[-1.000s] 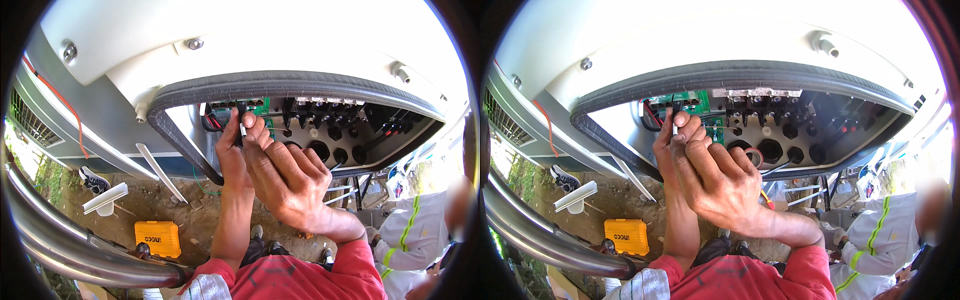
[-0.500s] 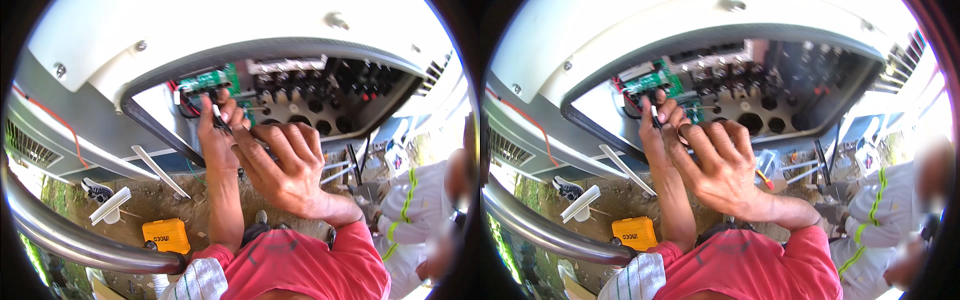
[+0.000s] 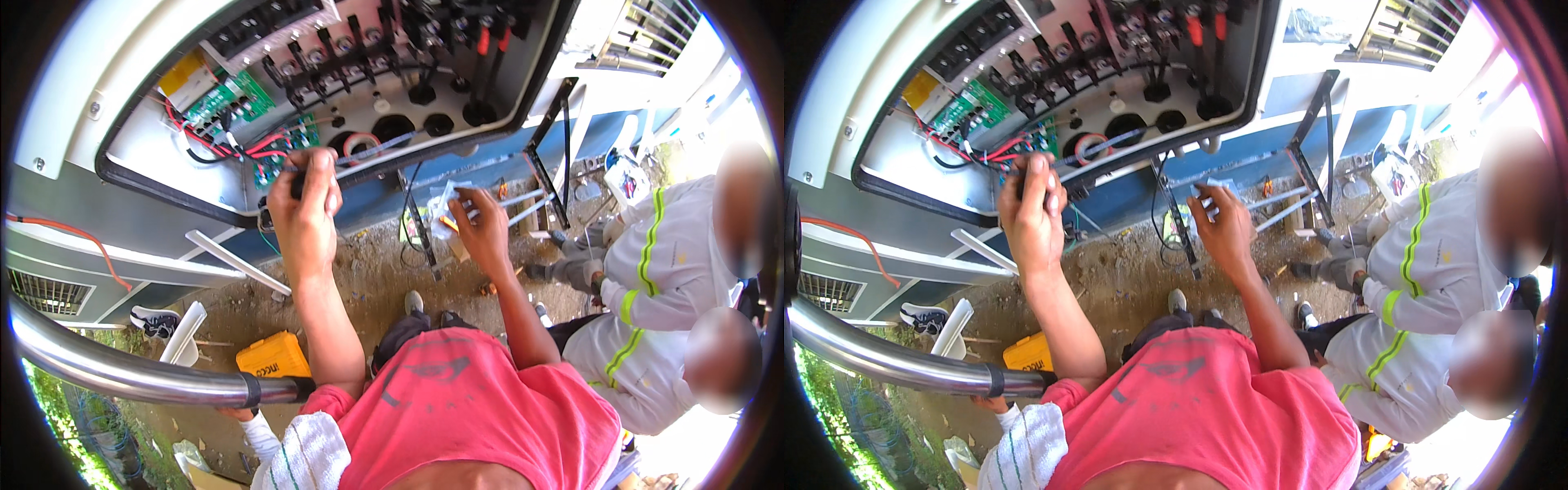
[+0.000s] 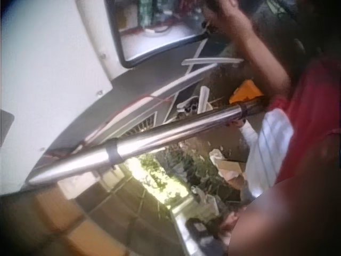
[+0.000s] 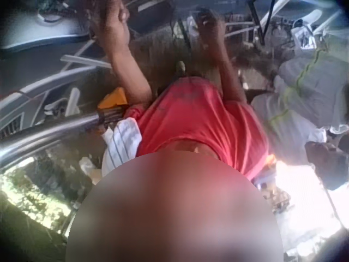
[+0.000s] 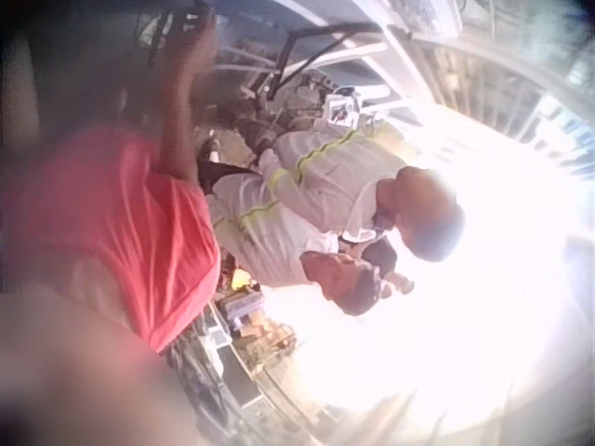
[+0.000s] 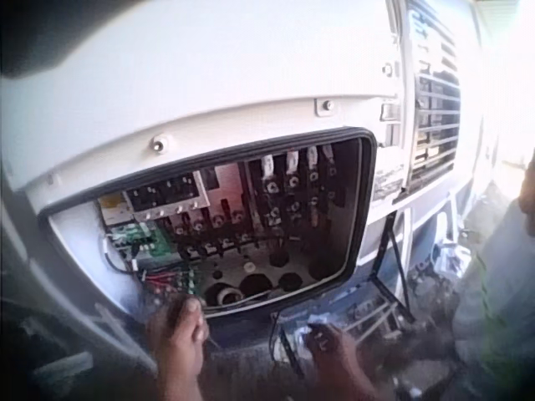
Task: The person unpacks a coiled black cable from a plastic bag, strips the ends, and routes it into an open electrical cabinet. They then connect the cable to terminals inside the cabinet while other workers stand nearby.
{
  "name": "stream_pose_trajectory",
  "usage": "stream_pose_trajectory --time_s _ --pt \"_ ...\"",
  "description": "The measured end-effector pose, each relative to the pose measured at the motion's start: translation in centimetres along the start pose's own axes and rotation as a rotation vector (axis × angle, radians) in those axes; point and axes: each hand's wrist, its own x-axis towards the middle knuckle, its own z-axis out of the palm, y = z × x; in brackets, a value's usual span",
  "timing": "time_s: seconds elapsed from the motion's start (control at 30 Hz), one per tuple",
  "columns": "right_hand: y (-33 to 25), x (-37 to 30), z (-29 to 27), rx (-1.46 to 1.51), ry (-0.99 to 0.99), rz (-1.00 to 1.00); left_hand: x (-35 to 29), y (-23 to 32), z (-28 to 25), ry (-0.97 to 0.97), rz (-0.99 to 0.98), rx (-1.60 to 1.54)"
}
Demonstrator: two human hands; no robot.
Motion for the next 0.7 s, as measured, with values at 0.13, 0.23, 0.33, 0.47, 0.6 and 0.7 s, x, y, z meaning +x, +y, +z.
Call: stream_pose_trajectory --time_s 0.13,0.23,0.33,0.47,0.6,0.7 --pt "3.5 2.6 3.0 0.181 -0.081 0.017 0.2 -0.2 1.5 0.093 0.027 0.082" --pt "5.0 4.9 5.8 0.275 -0.131 0.036 -1.0 0.1 1.5 0.079 0.040 0.085" --pt "6.0 6.7 8.3 0.421 -0.127 0.020 -3.5 0.4 0.5 0.040 0.029 0.242" --pt "6.9 7.1 9.9 0.567 -0.200 0.096 -8.2 -1.0 -1.0 0.072 -0.040 0.451" --pt "7.3 5.9 9.9 0.729 -0.208 0.147 -10.3 -6.5 -1.4 -0.101 -0.253 0.569" --pt "7.9 4.3 9.3 0.695 -0.224 0.162 -9.3 -11.9 -0.5 -0.074 -0.216 0.658"
